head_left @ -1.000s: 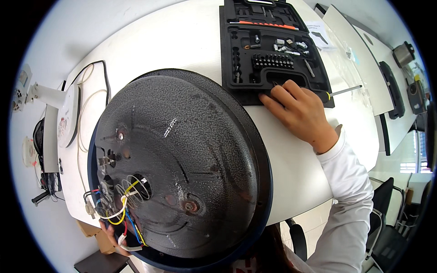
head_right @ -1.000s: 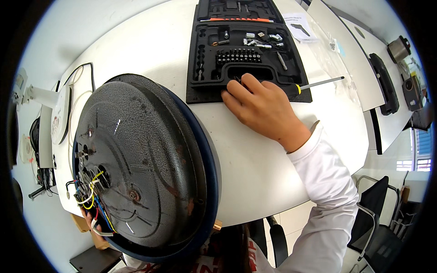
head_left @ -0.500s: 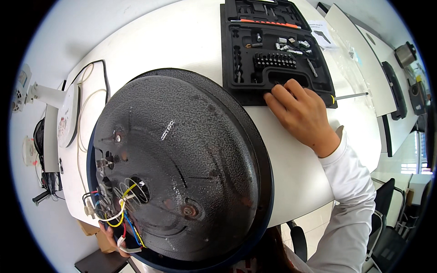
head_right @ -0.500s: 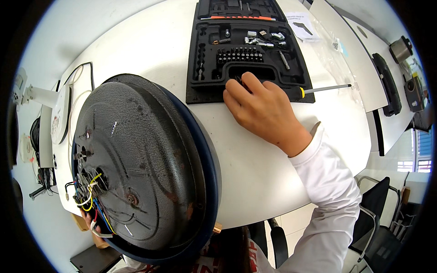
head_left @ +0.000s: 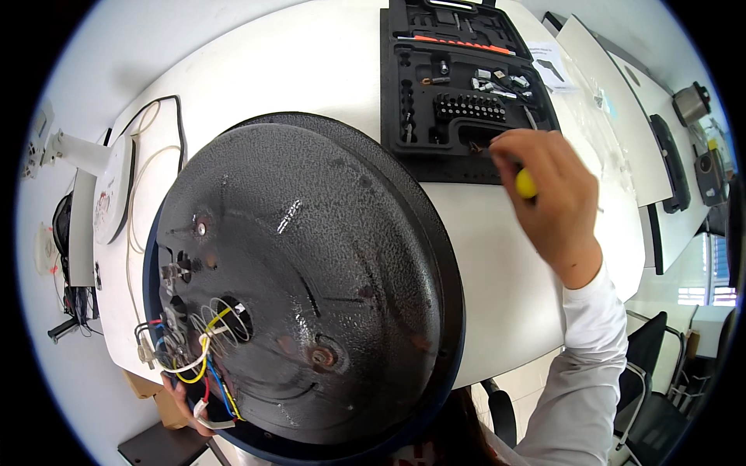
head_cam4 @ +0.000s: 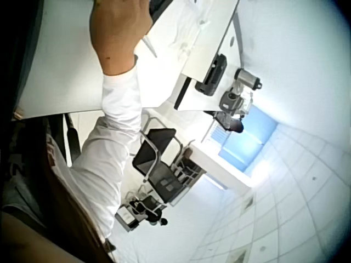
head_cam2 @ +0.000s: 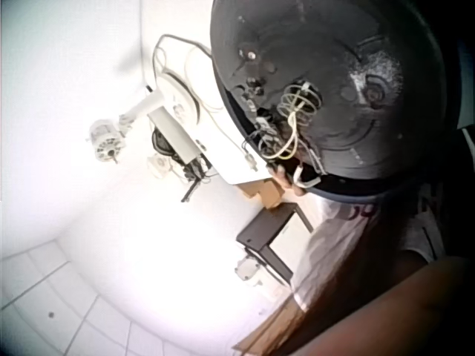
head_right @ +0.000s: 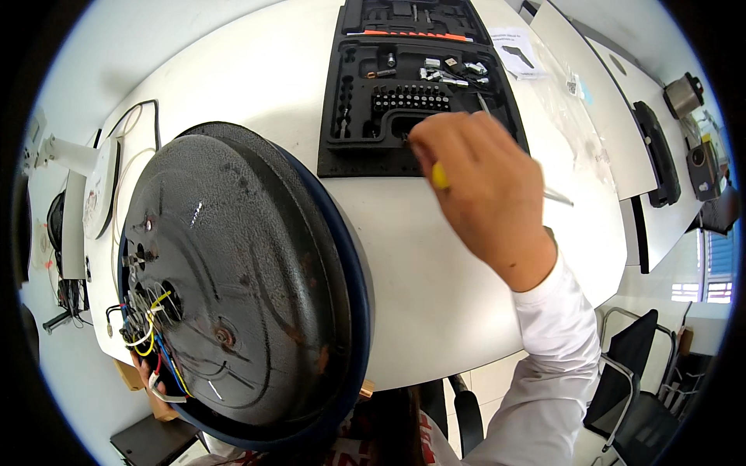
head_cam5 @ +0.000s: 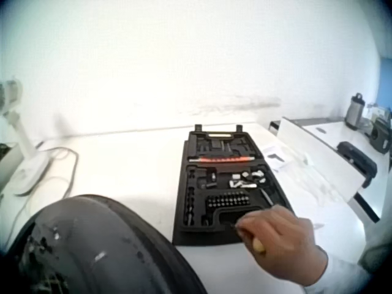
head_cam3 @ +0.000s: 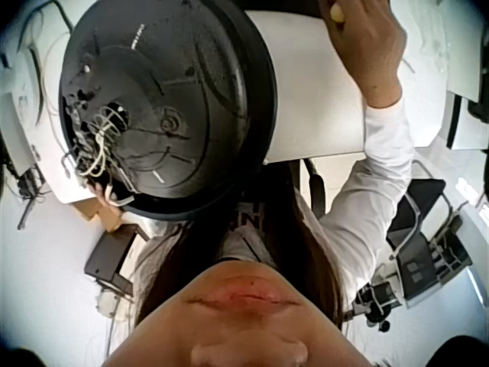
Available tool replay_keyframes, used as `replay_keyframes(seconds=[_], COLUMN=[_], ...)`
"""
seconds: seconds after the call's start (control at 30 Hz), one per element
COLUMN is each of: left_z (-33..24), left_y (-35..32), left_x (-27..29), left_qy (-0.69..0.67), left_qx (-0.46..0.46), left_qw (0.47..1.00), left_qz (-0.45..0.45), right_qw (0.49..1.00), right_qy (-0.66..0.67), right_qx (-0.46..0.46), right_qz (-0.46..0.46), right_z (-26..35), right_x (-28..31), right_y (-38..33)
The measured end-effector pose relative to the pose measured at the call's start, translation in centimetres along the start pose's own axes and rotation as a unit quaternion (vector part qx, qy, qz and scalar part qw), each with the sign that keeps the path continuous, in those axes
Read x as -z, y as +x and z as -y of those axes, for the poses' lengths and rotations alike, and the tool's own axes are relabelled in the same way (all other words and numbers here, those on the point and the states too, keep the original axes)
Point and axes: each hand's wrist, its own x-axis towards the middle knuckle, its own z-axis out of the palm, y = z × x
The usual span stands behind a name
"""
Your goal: The person uses a screwdriver to remove screws from the base of a blue circular appliance. They then lift off the top cover to reveal the internal motor and wiring, and continue to remove additional screws from the motor housing.
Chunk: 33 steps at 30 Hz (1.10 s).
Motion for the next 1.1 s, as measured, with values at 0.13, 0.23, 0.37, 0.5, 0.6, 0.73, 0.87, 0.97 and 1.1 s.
replay_keyframes(seconds=[0.13,0.23,0.37,0.5,0.6,0.73,0.87,0.97,1.1], left_z=[-0.1,-0.1,-0.2,-0.1,-0.2,-0.2,-0.2,-0.2,-0.3], left_y=[0.0,0.1,0.0,0.1,0.1,0.1,0.0,-0.1,-0.1], left_x=[0.0,-0.2,-0.2,-0.3,-0.5,-0.5,-0.6,-0.5,-0.5], left_qy=[0.001,0.0,0.003,0.003,0.004,0.005,0.007,0.008,0.01], left_qx=[0.0,-0.003,-0.004,-0.006,-0.006,-0.006,-0.003,-0.002,-0.004], left_qw=[1.0,1.0,1.0,1.0,1.0,1.0,1.0,1.0,1.0], left_qz=[-0.005,-0.006,-0.01,-0.011,-0.014,-0.013,-0.014,-0.014,-0.016], right_qw=[0.995,0.995,0.995,0.994,0.993,0.99,0.988,0.989,0.99], right_qy=[-0.033,-0.02,-0.004,-0.006,0.005,0.049,0.06,0.055,0.055], right_qx=[-0.095,-0.094,-0.093,-0.092,-0.096,-0.1,-0.108,-0.109,-0.103], right_qz=[0.017,0.021,0.042,0.058,0.068,0.082,0.089,0.086,0.078], right_z=[-1.0,-1.5,-1.1,-1.1,-1.1,-1.4,-1.5,-1.3,-1.1], right_x=[0.6,0.1,-0.6,-1.3,-1.4,-0.9,-0.7,-0.6,-0.8], right_y=[-0.1,-0.3,-0.4,-0.6,-0.6,-0.7,-0.8,-0.6,-0.5])
